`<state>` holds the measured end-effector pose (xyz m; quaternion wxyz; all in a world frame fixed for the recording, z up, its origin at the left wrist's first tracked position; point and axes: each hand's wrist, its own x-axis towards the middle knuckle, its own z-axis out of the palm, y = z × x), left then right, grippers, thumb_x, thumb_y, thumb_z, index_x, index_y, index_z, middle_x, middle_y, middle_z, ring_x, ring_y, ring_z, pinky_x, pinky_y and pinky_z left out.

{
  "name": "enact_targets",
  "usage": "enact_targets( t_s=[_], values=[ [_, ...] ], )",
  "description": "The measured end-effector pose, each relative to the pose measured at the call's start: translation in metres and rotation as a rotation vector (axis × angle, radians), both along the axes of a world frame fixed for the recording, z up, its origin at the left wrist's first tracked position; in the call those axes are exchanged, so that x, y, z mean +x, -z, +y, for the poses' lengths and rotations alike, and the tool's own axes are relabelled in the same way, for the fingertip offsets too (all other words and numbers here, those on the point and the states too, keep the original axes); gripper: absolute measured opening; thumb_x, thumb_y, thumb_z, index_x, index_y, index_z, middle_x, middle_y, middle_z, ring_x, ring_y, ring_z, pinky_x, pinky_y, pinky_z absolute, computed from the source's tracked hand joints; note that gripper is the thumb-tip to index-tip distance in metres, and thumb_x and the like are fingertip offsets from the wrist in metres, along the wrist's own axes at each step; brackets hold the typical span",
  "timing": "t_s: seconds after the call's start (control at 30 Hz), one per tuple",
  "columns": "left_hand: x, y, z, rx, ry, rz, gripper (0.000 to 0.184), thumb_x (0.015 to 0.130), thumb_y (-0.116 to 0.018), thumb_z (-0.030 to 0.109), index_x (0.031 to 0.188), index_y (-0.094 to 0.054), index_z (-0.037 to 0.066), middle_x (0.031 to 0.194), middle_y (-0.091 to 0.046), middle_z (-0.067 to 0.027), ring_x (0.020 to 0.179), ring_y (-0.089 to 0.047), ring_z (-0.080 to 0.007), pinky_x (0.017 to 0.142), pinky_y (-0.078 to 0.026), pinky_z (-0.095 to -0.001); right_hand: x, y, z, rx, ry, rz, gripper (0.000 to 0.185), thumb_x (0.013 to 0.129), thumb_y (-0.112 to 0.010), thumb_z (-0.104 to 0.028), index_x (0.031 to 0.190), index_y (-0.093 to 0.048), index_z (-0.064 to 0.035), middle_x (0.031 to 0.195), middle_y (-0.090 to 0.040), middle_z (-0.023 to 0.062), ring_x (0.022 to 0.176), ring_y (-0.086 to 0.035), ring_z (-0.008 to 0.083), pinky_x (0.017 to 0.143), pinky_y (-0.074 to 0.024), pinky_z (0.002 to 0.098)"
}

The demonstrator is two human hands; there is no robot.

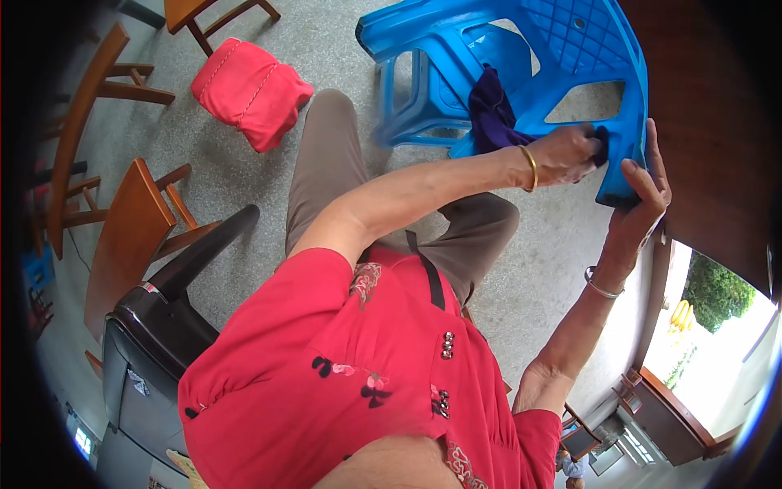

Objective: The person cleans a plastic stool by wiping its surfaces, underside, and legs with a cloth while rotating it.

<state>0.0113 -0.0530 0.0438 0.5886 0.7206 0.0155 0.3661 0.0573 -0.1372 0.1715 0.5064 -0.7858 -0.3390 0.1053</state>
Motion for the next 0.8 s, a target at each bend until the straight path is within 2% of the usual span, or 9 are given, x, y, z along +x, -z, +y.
enact_targets(
  t_s=[0.03,0.1,0.33,0.43,0.5,0.53,0.6,0.73,0.8],
  values=[
    [0.014,0.002,-0.007,0.002,0.002,-0.002,0.016,0.082,-0.062,0.013,0.090,-0.059,0.000,0.090,-0.057,-0.0200,0.083,-0.059,-0.0373,0.073,-0.050,-0.0428,-0.004,-0.001,0.002,0.018,0.000,-0.034,0.069,0.060,-0.065,-0.033,0.122,-0.064,-0.0020,0.130,-0.059,0.0148,0.108,-0.063,0.0249,0.103,-0.0443,0.0403],
    [0.038,0.002,-0.021,0.169,-0.291,-0.115,0.016,0.081,-0.063,0.010,0.092,-0.057,-0.001,0.093,-0.055,-0.0206,0.086,-0.058,-0.0370,0.074,-0.050,-0.0432,-0.003,-0.002,0.003,0.033,-0.002,-0.067,0.069,0.060,-0.065,-0.034,0.122,-0.064,-0.0023,0.130,-0.059,0.0145,0.107,-0.064,0.0248,0.102,-0.0447,0.0401],
    [0.049,0.038,-0.033,0.326,-0.329,-0.049,0.015,0.080,-0.064,0.009,0.090,-0.056,0.000,0.095,-0.053,-0.0196,0.090,-0.056,-0.0364,0.076,-0.049,-0.0429,0.002,0.005,-0.008,0.051,0.026,0.027,0.073,0.057,-0.068,-0.034,0.123,-0.064,-0.0043,0.128,-0.060,0.0151,0.108,-0.063,0.0256,0.102,-0.0452,0.0417],
    [0.039,0.075,-0.032,0.342,-0.266,0.081,0.015,0.081,-0.063,0.008,0.090,-0.057,-0.001,0.095,-0.054,-0.0196,0.091,-0.056,-0.0358,0.078,-0.049,-0.0422,0.002,0.007,-0.005,0.084,0.032,-0.004,0.073,0.055,-0.069,-0.034,0.122,-0.065,-0.0051,0.127,-0.061,0.0157,0.108,-0.063,0.0255,0.100,-0.0467,0.0409],
    [0.028,0.109,-0.030,0.409,-0.264,0.355,0.012,0.083,-0.059,0.010,0.088,-0.064,-0.001,0.094,-0.056,-0.0186,0.086,-0.059,-0.0337,0.076,-0.052,-0.0404,-0.002,0.006,0.001,0.076,0.039,-0.011,0.075,0.053,-0.069,-0.035,0.122,-0.065,-0.0052,0.127,-0.061,0.0160,0.107,-0.064,0.0256,0.099,-0.0477,0.0407],
    [0.026,0.113,-0.030,0.411,-0.269,0.358,0.012,0.083,-0.059,0.010,0.088,-0.064,-0.001,0.094,-0.056,-0.0186,0.086,-0.059,-0.0337,0.076,-0.052,-0.0404,-0.004,0.008,0.002,0.078,0.035,-0.008,0.075,0.053,-0.069,-0.035,0.122,-0.065,-0.0052,0.127,-0.061,0.0160,0.107,-0.064,0.0256,0.099,-0.0477,0.0407],
    [0.023,0.117,-0.031,0.466,-0.251,0.505,0.010,0.083,-0.059,0.007,0.085,-0.060,-0.003,0.092,-0.057,-0.0195,0.086,-0.060,-0.0334,0.076,-0.054,-0.0397,-0.006,0.011,0.001,0.075,0.032,-0.032,0.073,0.055,-0.069,-0.032,0.123,-0.064,-0.0051,0.126,-0.062,0.0160,0.108,-0.063,0.0256,0.098,-0.0479,0.0403],
    [0.026,0.115,-0.031,0.427,-0.269,0.513,0.011,0.084,-0.056,0.006,0.083,-0.060,-0.004,0.090,-0.058,-0.0219,0.081,-0.063,-0.0345,0.074,-0.055,-0.0403,0.000,0.005,-0.012,0.081,0.023,0.023,0.071,0.059,-0.066,-0.029,0.126,-0.062,-0.0055,0.128,-0.060,0.0160,0.114,-0.060,0.0249,0.101,-0.0459,0.0405],
    [0.026,0.119,-0.033,0.432,-0.281,0.487,0.012,0.084,-0.056,0.007,0.083,-0.061,-0.004,0.090,-0.058,-0.0219,0.080,-0.063,-0.0343,0.072,-0.056,-0.0401,0.000,0.007,-0.020,0.114,-0.025,-0.023,0.068,0.074,-0.056,-0.035,0.134,-0.054,-0.0024,0.135,-0.055,0.0162,0.118,-0.057,0.0289,0.105,-0.0422,0.0451]
  ],
)
